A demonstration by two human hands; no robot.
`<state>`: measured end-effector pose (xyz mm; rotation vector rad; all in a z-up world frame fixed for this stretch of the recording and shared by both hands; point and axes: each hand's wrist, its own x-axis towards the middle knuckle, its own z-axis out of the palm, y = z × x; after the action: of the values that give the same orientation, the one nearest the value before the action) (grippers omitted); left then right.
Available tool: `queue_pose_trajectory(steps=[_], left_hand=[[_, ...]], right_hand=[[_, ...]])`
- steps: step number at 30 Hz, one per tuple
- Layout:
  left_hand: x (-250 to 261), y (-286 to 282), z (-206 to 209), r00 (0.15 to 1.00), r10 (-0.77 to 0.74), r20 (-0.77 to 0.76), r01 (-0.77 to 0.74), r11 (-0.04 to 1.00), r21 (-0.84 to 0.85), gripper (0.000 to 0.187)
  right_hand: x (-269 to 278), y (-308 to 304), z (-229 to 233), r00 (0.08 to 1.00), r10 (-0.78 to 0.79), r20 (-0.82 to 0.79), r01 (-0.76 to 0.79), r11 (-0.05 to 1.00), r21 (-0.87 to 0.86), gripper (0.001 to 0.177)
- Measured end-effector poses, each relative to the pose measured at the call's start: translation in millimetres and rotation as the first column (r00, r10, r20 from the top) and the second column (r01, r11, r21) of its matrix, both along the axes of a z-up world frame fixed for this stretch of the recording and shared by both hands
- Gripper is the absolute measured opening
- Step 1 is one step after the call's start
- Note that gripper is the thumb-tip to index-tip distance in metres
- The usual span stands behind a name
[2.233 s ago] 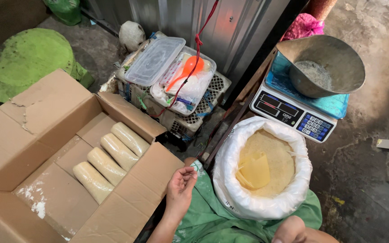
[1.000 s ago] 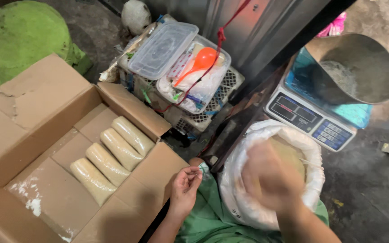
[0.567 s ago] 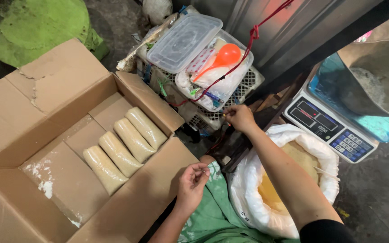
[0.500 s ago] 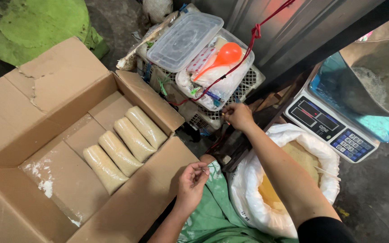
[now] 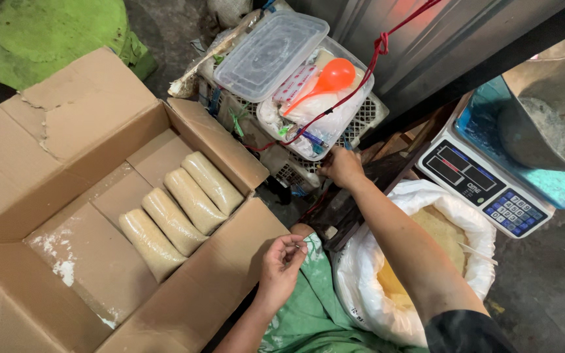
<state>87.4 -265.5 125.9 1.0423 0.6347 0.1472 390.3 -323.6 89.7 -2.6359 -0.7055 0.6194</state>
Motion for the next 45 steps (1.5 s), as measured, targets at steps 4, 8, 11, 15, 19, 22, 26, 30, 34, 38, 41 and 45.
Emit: queue_pose_trajectory(steps=[4,8,11,15,19,22,26,30,34,38,41,45], left_hand=[[2.4,1.3,3.6,0.999,-0.018,-0.03,0.018,1.0,0.002,0.02],[3.1,1.5,5.4,1.0,-0.019,-0.01,0.019,1.0,0.015,0.02],[2.3,2.4,6.1,1.0,-0.018,-0.005,0.018,1.0,0.024,0.02],[2.4,2.7,5.4,1.0,-0.023,-0.011,0.023,0.999,0.035,0.019],[1.3,0.6,3.1,1.0,-0.012,0.007,0.012,1.0,0.011,0.02],[0.7,-0.1,0.7,1.0,-0.02,0.005,0.02,1.0,0.007,0.02],[-1.0,-1.7,-1.9,1.0,-0.023,-0.013,0.023,0.999,0.037,0.021],[-1.0,-2.2,-3.6,1.0,-0.023,0.004,0.022,0.999,0.04,0.021],[-1.4,-1.2,-2.8,1.0,-0.023,0.002,0.023,1.0,0.007,0.021],[-1.8,-1.1,-1.8,1.0,-0.023,-0.004,0.024,0.999,0.026,0.022],[-2.2,-2.3,-5.8,1.0,-0.015,0.007,0.015,1.0,-0.005,0.021],[-6.9,-4.8,-14.2,1.0,-0.014,-0.004,0.015,0.998,0.065,0.013]], right_hand=[[-1.4,1.8,4.7,1.0,0.01,0.012,-0.01,1.0,-0.005,0.043],[-0.2,1.4,4.9,1.0,-0.004,-0.005,0.004,1.0,-0.012,0.045],[1.5,1.0,2.4,1.0,-0.01,-0.01,0.01,1.0,0.0,0.043],[3.8,-1.3,-2.3,1.0,-0.012,0.002,0.012,1.0,0.005,0.037],[3.0,-1.6,-4.6,0.999,-0.015,0.033,0.015,1.0,-0.006,0.036],[2.5,-1.0,-3.6,0.999,-0.028,0.031,0.029,0.999,-0.022,0.034],[1.9,0.2,-0.7,0.999,-0.038,0.013,0.039,0.999,-0.037,0.035],[0.7,1.5,2.4,0.999,-0.044,-0.002,0.044,0.997,-0.057,0.038],[1.3,2.4,5.3,0.999,-0.048,-0.009,0.047,0.997,-0.067,0.044],[2.6,2.2,7.6,0.998,-0.066,-0.012,0.064,0.994,-0.089,0.042],[2.3,1.1,11.2,0.994,-0.112,0.006,0.112,0.99,-0.083,0.037],[2.5,-10.3,35.2,0.977,-0.207,0.056,0.207,0.978,-0.001,0.028]])
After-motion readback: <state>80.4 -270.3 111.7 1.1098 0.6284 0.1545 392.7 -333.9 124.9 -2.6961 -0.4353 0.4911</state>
